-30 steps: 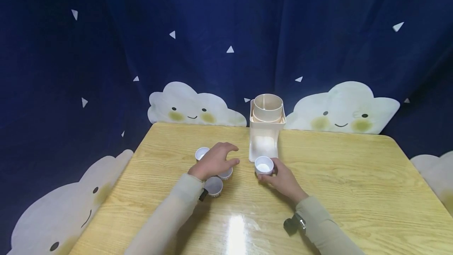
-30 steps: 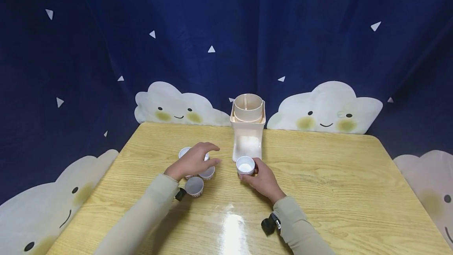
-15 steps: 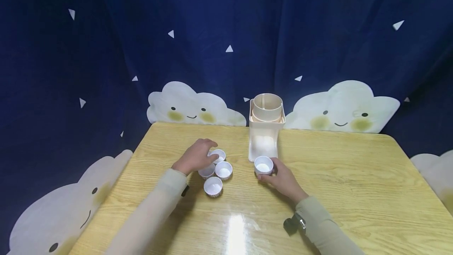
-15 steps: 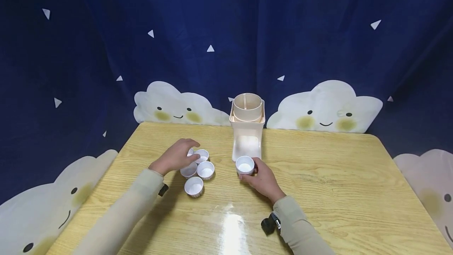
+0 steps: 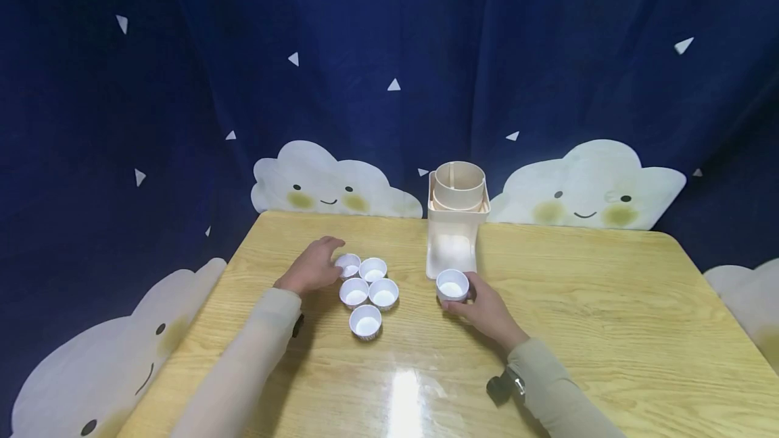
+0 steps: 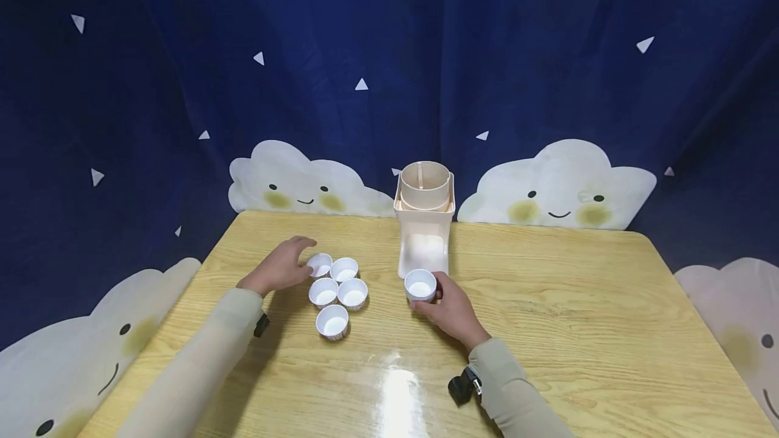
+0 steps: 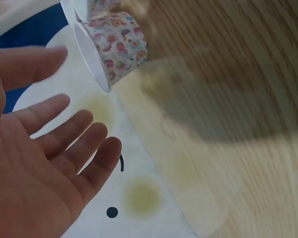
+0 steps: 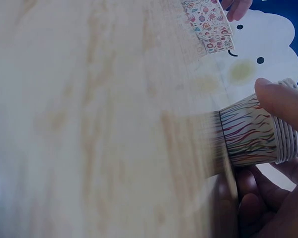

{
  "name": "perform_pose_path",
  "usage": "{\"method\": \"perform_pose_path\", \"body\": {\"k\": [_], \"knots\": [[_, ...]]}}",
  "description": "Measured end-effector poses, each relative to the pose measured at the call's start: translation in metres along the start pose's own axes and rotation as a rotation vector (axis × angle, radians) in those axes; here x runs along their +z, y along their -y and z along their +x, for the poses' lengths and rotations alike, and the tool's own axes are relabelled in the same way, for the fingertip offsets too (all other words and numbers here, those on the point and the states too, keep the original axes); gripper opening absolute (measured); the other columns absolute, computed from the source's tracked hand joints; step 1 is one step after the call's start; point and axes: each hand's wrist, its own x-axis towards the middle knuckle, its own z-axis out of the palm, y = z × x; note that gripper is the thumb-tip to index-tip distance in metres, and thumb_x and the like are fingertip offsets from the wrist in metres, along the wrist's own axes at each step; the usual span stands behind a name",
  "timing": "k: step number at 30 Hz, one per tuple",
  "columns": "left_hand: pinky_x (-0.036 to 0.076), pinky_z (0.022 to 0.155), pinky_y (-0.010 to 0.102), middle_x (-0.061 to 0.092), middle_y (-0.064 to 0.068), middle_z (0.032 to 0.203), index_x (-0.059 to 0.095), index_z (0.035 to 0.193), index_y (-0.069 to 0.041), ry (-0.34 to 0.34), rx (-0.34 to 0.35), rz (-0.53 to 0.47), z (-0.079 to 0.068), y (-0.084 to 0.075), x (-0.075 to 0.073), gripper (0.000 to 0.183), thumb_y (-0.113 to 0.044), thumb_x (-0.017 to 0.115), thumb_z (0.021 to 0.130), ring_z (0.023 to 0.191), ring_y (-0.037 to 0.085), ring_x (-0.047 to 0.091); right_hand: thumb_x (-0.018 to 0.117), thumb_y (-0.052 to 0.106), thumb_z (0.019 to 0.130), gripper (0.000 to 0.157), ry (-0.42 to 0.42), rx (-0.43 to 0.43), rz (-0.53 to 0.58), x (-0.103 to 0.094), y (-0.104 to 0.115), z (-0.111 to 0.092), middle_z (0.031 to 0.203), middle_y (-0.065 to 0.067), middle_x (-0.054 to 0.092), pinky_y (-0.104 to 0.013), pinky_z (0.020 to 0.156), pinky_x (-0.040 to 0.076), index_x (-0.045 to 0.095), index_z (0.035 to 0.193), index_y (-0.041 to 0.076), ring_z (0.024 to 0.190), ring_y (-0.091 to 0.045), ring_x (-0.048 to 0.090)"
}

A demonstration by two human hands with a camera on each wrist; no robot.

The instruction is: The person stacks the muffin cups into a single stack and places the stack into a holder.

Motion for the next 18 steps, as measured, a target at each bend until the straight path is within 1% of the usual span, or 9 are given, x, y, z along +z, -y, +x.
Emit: {"method": "perform_pose_path", "body": {"k": [3,6,10,14,18], "knots": [[0.036,0.117,0.051,0.051,0.022,0.145,0.052,0.139,0.002,0.027,0.02,-0.004,0.0011,0.0046,-0.0007,0.059,-0.011,0.067,0.083,0.138,0.041,0.045,0.083,0.029,0.078,0.063,0.002,0.003,-0.002,0.0001,0.0003,0.0005,0.122,-0.013,0.067,-0.049,0.099,0.048,0.055,0.13,0.007,0.112,-0.027,0.062],[0.036,0.118,0.05,0.053,0.023,0.144,0.052,0.139,0.003,0.058,0.038,-0.008,0.0036,0.007,0.0016,0.063,-0.013,0.072,0.081,0.138,0.041,0.046,0.084,0.029,0.078,0.063,-0.001,0.006,-0.002,-0.0003,-0.0008,0.0005,0.121,-0.012,0.068,-0.047,0.099,0.049,0.056,0.13,0.008,0.111,-0.026,0.062],[0.036,0.118,0.049,0.055,0.022,0.142,0.051,0.139,0.004,0.086,0.035,-0.025,0.0048,0.0086,0.0048,0.067,-0.017,0.077,0.081,0.136,0.039,0.048,0.084,0.029,0.077,0.062,-0.002,0.003,0.006,0.0004,-0.0006,0.0005,0.12,-0.011,0.068,-0.044,0.097,0.049,0.057,0.128,0.008,0.109,-0.025,0.062],[0.039,0.116,0.049,0.058,0.022,0.139,0.052,0.139,0.004,0.1,0.012,-0.05,0.0056,0.0074,0.0067,0.065,-0.017,0.077,0.082,0.134,0.037,0.051,0.084,0.028,0.077,0.062,0.002,0.005,0.017,0.0003,0.0001,0.0001,0.12,-0.011,0.068,-0.043,0.097,0.048,0.057,0.128,0.007,0.109,-0.025,0.061],[0.042,0.113,0.049,0.061,0.02,0.135,0.054,0.136,0.003,0.098,0.023,-0.063,0.0059,0.0073,0.0077,0.062,-0.016,0.077,0.082,0.13,0.036,0.054,0.083,0.029,0.077,0.062,0.005,0.01,0.01,-0.0008,0.0013,-0.0003,0.12,-0.012,0.067,-0.043,0.097,0.048,0.056,0.129,0.007,0.109,-0.025,0.061]]}}
